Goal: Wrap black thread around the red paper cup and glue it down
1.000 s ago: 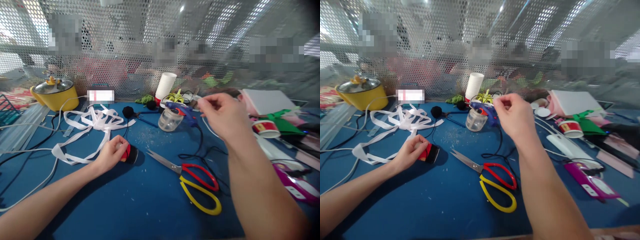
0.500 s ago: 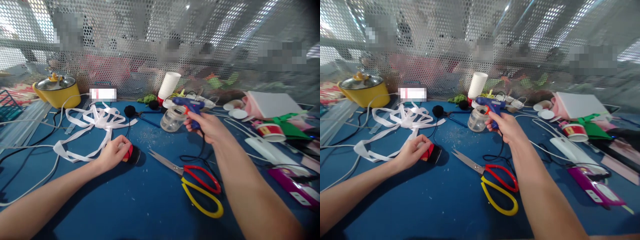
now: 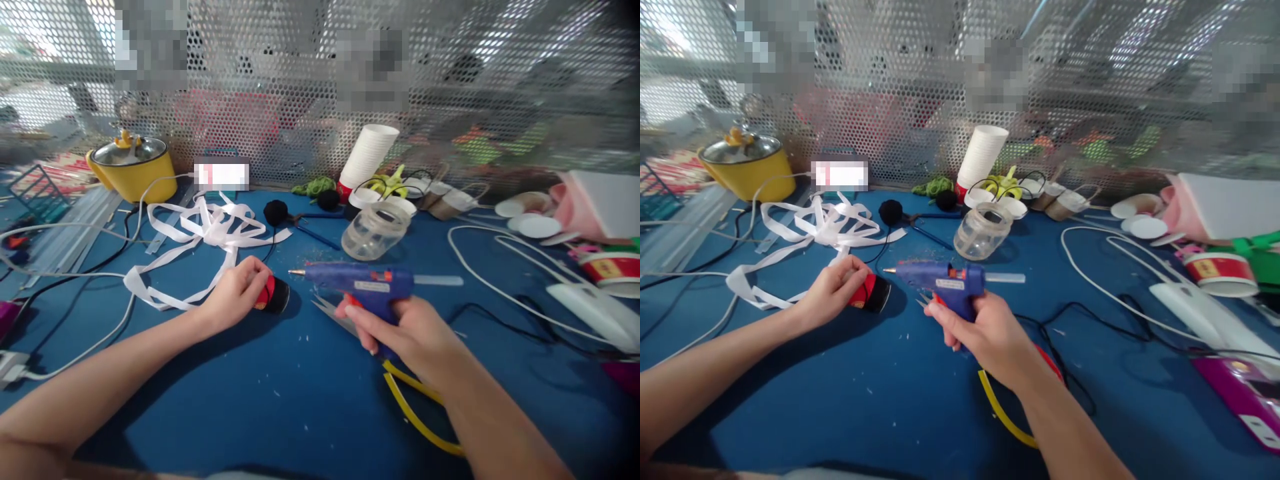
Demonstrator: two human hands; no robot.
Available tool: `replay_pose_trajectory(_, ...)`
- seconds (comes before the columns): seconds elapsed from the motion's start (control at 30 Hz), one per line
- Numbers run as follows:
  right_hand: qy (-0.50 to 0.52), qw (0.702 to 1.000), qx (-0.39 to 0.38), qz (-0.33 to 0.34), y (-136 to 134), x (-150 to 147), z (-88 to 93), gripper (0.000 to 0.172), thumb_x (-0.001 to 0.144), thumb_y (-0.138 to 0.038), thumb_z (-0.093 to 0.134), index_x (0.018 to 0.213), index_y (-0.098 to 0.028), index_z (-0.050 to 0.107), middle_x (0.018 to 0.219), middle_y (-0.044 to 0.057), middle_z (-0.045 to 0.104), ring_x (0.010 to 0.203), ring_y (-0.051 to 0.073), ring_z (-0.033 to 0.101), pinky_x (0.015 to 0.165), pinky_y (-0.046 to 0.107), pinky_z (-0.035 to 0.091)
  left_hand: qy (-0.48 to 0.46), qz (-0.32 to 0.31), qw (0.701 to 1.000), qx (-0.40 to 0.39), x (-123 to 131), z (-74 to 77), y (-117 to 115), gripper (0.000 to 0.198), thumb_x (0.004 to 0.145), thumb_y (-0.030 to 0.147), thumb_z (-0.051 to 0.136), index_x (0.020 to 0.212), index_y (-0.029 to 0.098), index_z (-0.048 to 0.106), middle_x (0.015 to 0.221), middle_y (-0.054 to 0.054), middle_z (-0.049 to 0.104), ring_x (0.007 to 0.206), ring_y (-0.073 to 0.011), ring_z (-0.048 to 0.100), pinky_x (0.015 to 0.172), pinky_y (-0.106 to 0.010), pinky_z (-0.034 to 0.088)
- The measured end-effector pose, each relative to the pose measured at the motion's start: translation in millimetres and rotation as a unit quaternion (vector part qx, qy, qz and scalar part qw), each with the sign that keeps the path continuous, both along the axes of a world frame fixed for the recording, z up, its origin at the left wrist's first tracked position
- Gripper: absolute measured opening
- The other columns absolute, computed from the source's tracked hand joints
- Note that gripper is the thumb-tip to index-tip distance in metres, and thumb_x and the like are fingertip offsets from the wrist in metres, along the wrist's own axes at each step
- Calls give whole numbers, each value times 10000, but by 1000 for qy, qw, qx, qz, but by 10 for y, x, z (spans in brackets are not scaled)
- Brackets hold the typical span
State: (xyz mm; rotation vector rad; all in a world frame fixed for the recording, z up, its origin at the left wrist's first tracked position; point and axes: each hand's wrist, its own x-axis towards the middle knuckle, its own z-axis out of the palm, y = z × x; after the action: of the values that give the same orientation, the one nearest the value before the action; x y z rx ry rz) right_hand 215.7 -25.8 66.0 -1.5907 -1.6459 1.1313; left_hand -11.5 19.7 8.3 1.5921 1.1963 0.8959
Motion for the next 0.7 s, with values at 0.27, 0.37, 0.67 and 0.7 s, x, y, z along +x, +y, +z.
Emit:
replay_pose_trajectory(0.27, -180, 972, 131, 74, -100, -119, -122, 354, 794, -423, 507, 496, -231, 509, 382, -21, 525, 361, 132, 528, 438, 235, 456, 97, 9, 994, 45, 14, 66, 22, 221, 864, 349, 399, 809, 164, 508, 592, 20, 550, 499, -95, 503, 497, -203, 415)
replay_pose_trajectory(0.37, -234, 944, 216, 90, -105, -131, -159, 315, 821, -393, 472, 586, -228, 601, 402, -9, 545, 428, 161, 577, 464, 249, 458, 104, 9, 993, 55, 21, 70, 29, 218, 863, 335, 394, 802, 162, 510, 604, 15, 552, 510, -93, 497, 501, -199, 416)
replay_pose_trajectory(0.67, -267, 918, 276, 93, -107, -149, -156, 280, 853, -363, 447, 758, -216, 666, 555, 23, 646, 610, 196, 657, 512, 253, 488, 92, 13, 995, 43, 20, 73, 35, 221, 860, 343, 402, 803, 161, 514, 592, 14, 560, 500, -98, 514, 496, -205, 421)
replay_pose_trajectory(0.7, -268, 919, 275, 93, -106, -149, -151, 280, 854, -362, 447, 758, -216, 666, 549, 20, 644, 601, 194, 656, 507, 251, 486, 95, 15, 994, 44, 19, 76, 37, 220, 859, 340, 401, 800, 161, 514, 596, 14, 561, 506, -99, 512, 502, -207, 421)
